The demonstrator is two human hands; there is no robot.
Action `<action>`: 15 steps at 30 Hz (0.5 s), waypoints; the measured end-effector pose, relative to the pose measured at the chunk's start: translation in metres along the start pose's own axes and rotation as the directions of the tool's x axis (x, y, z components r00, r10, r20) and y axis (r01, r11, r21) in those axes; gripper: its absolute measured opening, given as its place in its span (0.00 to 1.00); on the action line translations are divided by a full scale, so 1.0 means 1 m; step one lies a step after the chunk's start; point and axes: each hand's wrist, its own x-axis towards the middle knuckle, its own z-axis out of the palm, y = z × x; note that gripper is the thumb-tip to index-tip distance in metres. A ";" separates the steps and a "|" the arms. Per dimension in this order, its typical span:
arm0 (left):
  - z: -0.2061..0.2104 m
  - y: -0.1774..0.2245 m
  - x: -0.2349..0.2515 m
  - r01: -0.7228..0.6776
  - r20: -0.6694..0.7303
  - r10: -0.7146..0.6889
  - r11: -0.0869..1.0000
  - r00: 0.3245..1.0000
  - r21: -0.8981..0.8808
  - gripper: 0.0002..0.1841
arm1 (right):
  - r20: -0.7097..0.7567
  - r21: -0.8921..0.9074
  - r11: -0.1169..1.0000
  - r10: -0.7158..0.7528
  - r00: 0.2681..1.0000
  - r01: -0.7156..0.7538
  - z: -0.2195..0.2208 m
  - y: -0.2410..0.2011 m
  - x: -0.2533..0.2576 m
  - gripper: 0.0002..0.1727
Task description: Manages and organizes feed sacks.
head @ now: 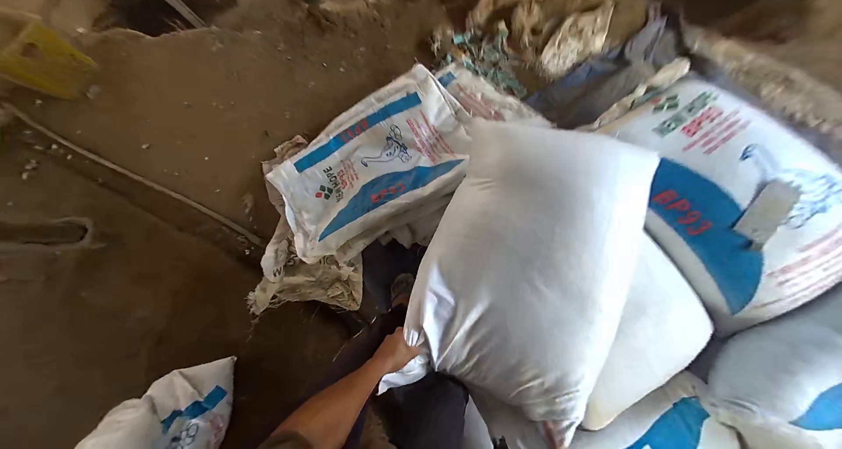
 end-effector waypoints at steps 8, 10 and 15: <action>-0.049 0.010 -0.192 -0.266 -0.179 0.263 0.964 0.948 0.009 0.31 | 0.073 -0.509 0.849 -0.119 0.990 0.140 -0.070 -0.100 -0.127 0.21; -0.053 0.000 -0.240 -0.300 -0.190 0.289 0.953 0.938 -0.031 0.31 | 0.100 -0.556 0.804 -0.189 0.977 0.213 -0.095 -0.136 -0.179 0.19; -0.075 -0.060 -0.356 -0.266 -0.104 0.249 0.939 0.963 -0.217 0.28 | 0.173 -0.750 0.601 -0.225 0.959 0.277 -0.118 -0.232 -0.328 0.22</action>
